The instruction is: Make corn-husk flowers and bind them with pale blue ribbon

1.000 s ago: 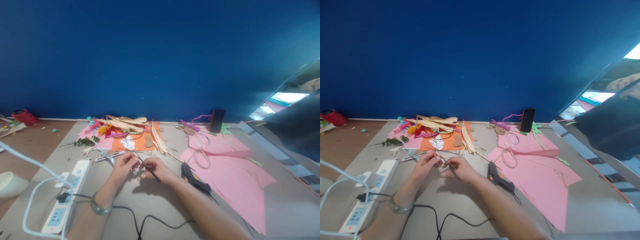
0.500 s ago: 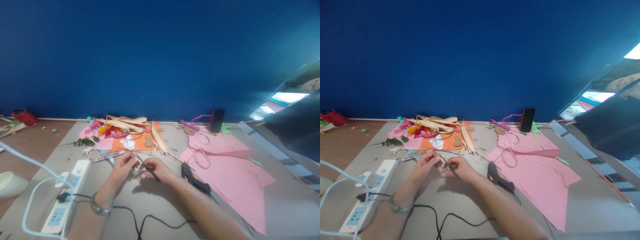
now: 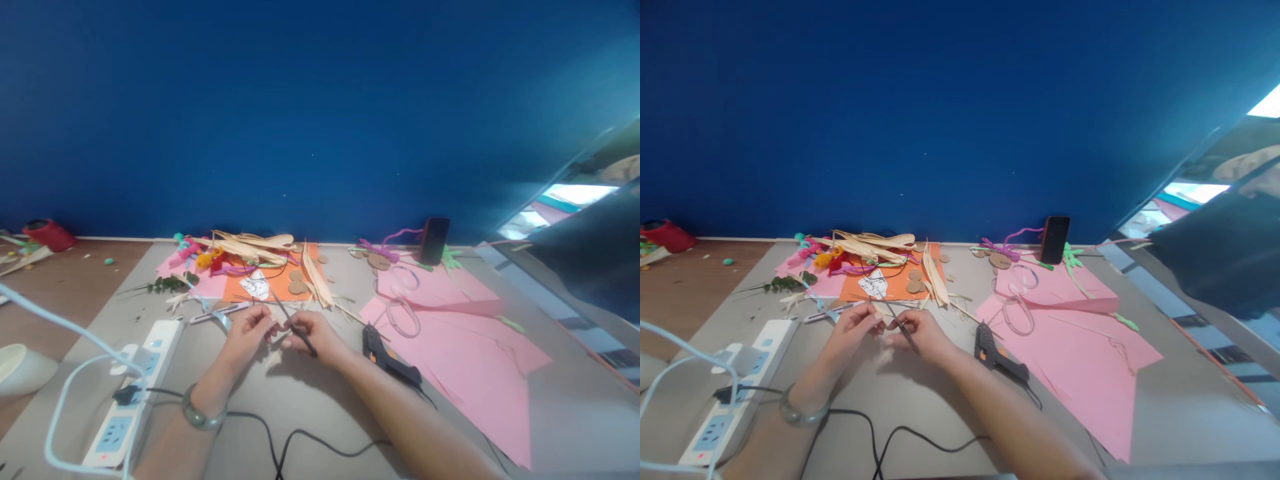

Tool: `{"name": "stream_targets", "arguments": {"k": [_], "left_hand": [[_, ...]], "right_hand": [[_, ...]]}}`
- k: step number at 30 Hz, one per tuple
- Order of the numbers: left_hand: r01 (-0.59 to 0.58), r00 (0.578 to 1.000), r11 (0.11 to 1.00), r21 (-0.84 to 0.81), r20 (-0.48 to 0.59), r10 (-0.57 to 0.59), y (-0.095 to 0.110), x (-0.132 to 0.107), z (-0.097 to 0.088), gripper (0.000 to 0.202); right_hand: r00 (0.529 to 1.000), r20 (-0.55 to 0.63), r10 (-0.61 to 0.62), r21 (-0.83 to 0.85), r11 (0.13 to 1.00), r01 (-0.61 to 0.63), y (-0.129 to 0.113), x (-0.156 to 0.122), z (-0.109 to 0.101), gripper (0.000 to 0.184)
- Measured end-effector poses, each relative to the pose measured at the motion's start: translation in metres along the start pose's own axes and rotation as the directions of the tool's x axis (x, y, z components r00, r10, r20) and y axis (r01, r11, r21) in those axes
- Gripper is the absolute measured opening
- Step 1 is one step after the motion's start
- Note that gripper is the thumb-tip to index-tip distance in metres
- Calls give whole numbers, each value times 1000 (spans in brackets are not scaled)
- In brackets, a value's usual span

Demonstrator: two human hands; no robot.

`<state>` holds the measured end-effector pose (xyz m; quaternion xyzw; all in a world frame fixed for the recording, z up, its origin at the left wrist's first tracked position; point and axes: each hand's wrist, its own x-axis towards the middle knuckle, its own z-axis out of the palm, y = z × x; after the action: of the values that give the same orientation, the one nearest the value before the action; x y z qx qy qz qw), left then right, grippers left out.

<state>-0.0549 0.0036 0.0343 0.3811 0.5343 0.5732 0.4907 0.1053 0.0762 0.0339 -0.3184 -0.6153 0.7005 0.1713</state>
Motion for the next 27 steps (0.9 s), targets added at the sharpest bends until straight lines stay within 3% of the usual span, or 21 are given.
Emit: {"name": "stream_targets", "arguments": {"k": [4,7,15,18,21,27], "left_hand": [[13,1000,1000,6,14,-13,-7,2,2,26],[-23,1000,997,70,5,23,-8,3,5,26],[-123,989,964,237,-54,140,-3,0,10,21],[-73,997,992,104,-25,76,-4,0,10,14],[24,997,997,-75,74,-19,-3,-1,8,10],[29,985,988,-153,175,-2,-2,-2,4,13]], "right_hand": [[980,-181,-88,133,985,113,1,1,0,50],[964,-241,-112,166,974,154,0,1,0,50],[973,-213,-88,224,965,137,-1,0,5,45],[979,-189,-74,244,962,120,0,0,3,45],[988,-138,-62,281,954,99,3,2,1,43],[993,29,-113,384,919,93,5,4,-2,35]]}}
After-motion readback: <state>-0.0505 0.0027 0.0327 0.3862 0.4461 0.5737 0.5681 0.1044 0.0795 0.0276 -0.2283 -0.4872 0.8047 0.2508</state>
